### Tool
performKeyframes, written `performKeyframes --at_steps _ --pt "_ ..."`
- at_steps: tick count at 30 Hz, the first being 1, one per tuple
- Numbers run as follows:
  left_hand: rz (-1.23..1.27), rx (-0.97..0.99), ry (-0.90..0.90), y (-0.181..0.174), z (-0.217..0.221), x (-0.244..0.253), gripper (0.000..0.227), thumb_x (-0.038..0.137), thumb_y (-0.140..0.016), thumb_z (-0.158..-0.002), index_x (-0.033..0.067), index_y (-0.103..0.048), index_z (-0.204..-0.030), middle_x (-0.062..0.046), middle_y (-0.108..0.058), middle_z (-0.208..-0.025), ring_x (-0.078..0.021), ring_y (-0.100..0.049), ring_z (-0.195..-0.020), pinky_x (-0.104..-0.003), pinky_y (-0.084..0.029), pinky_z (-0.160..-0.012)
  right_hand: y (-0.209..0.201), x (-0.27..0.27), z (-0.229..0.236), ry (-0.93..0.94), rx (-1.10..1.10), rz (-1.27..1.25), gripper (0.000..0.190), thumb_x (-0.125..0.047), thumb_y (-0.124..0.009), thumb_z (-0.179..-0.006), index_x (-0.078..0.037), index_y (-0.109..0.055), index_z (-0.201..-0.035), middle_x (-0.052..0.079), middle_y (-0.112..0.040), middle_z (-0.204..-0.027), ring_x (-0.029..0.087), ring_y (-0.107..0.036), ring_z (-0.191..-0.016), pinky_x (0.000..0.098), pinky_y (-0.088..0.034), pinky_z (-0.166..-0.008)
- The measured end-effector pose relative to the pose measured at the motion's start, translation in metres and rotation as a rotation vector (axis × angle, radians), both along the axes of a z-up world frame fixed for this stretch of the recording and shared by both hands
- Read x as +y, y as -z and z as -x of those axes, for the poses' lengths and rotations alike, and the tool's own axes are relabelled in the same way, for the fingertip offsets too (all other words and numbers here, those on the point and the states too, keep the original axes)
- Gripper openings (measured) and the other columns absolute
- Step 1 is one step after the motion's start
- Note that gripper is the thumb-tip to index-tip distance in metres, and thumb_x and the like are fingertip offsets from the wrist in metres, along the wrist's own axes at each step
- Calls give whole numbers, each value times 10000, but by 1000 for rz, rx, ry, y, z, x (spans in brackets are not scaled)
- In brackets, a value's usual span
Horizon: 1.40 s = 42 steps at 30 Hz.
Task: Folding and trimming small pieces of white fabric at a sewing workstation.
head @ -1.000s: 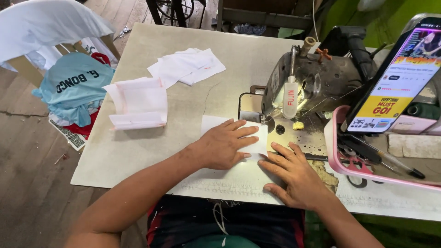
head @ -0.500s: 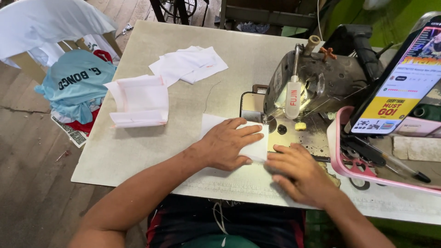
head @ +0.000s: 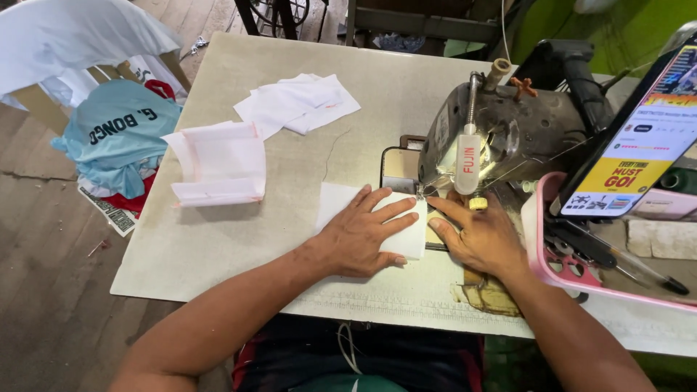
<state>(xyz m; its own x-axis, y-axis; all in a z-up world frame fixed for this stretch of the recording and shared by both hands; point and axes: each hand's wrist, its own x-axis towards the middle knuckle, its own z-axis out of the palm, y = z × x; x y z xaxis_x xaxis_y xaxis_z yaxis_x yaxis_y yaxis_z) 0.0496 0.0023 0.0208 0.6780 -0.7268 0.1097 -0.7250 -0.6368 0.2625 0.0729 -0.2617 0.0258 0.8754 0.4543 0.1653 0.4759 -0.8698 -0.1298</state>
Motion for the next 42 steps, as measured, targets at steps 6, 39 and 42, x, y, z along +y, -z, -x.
performKeyframes --at_steps 6,39,42 --pt "17 11 -3 3 -2 0 741 641 -426 -953 197 -391 -1544 -75 -382 -1574 -423 -297 -1450 -641 -222 -1195 -10 4 2 -28 -75 56 404 -572 -509 -940 -388 -679 -1257 145 -734 -1110 491 -678 -1017 617 -566 -907" --pt "59 -120 110 19 -8 8 601 561 -348 -1016 227 -484 -1497 -52 -433 -1566 -405 -331 -1462 -614 -217 -1209 13 2 63 -324 -90 -100 487 -558 -507 -948 -282 -680 -1310 24 -524 -808 218 -557 -805 408 -496 -779" --pt "85 -86 154 23 -7 9 543 497 -330 -1040 239 -497 -1489 -37 -430 -1581 -371 -326 -1482 -575 -207 -1223 13 1 64 -340 -96 -133 464 -573 -542 -934 -250 -728 -1211 24 -536 -814 229 -562 -819 428 -490 -790"
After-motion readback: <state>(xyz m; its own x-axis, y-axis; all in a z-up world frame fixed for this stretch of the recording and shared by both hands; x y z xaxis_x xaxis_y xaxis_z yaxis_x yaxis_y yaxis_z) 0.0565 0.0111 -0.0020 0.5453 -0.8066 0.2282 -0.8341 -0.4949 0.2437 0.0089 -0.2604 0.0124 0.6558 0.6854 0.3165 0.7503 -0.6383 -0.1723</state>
